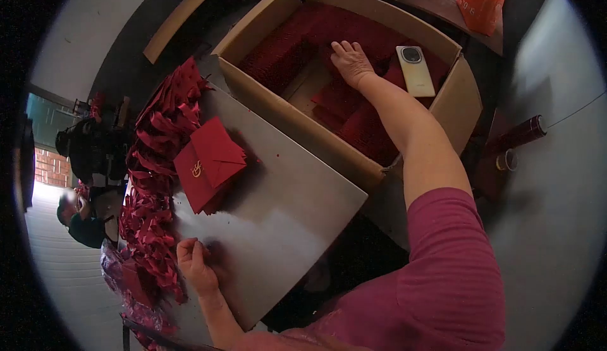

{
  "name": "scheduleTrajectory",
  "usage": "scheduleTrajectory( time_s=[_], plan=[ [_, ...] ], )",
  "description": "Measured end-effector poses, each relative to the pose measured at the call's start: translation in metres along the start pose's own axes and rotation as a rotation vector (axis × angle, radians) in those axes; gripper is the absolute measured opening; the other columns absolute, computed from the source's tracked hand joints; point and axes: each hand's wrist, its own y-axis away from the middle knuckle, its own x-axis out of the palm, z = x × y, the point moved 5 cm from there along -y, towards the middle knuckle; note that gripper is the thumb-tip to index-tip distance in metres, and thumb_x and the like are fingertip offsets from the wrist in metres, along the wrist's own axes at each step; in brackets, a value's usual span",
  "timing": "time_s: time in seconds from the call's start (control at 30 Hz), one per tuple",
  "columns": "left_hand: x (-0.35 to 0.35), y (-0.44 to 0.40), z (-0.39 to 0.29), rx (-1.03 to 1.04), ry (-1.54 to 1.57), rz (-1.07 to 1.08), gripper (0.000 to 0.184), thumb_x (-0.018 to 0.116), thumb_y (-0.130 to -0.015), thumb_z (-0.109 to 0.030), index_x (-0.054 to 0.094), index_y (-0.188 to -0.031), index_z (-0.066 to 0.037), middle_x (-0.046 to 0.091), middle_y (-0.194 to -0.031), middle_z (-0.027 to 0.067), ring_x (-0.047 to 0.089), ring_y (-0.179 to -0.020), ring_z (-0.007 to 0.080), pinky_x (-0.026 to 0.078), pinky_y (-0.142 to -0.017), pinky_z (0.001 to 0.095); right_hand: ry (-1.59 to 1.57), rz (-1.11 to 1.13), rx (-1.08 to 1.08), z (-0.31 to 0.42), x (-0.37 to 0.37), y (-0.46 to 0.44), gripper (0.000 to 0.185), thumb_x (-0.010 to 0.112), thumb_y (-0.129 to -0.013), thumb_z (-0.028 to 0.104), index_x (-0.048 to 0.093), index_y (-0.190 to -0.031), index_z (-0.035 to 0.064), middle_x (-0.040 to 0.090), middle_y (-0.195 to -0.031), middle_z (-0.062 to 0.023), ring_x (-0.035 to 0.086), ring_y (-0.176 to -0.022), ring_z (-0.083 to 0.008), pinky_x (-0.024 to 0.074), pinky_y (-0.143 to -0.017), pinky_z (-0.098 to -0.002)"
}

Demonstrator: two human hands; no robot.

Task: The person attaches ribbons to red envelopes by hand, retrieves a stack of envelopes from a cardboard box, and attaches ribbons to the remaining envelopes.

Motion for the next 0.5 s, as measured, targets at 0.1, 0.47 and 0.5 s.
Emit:
scheduleTrajectory(
  time_s=[0.1,0.47,0.5],
  plan=[
    [0.003,0.001,-0.006,-0.011,0.026,-0.005,0.006,0.057,-0.092,-0.003,0.057,-0.098,-0.002,0.055,-0.084,0.0005,0.051,-0.070,0.0082,0.043,-0.065,0.0207,0.043,-0.059,-0.122,0.011,0.001,-0.001,0.023,0.055,-0.084,0.012,0.063,-0.105,0.0136,0.047,-0.127,-0.0042,0.044,-0.119,-0.0227,0.0364,-0.099,-0.0401],
    [0.000,0.002,0.006,-0.113,0.069,-0.047,0.007,0.059,-0.090,-0.002,0.059,-0.096,-0.006,0.056,-0.081,-0.0020,0.051,-0.070,0.0063,0.042,-0.064,0.0210,-0.336,0.502,-0.525,0.106,0.022,0.011,0.036,0.055,-0.087,0.016,0.062,-0.122,0.0098,0.057,-0.120,-0.0124,0.063,-0.087,-0.0278,0.0538,-0.069,-0.0416],
    [0.002,0.002,-0.001,-0.100,0.033,-0.043,0.008,0.060,-0.089,-0.002,0.059,-0.096,-0.006,0.057,-0.081,-0.0021,0.052,-0.070,0.0063,0.043,-0.065,0.0201,-0.398,0.424,-0.615,0.145,0.009,-0.006,0.036,0.055,-0.087,0.016,0.062,-0.122,0.0098,0.057,-0.120,-0.0124,0.063,-0.087,-0.0278,0.0538,-0.069,-0.0416]
  ],
)
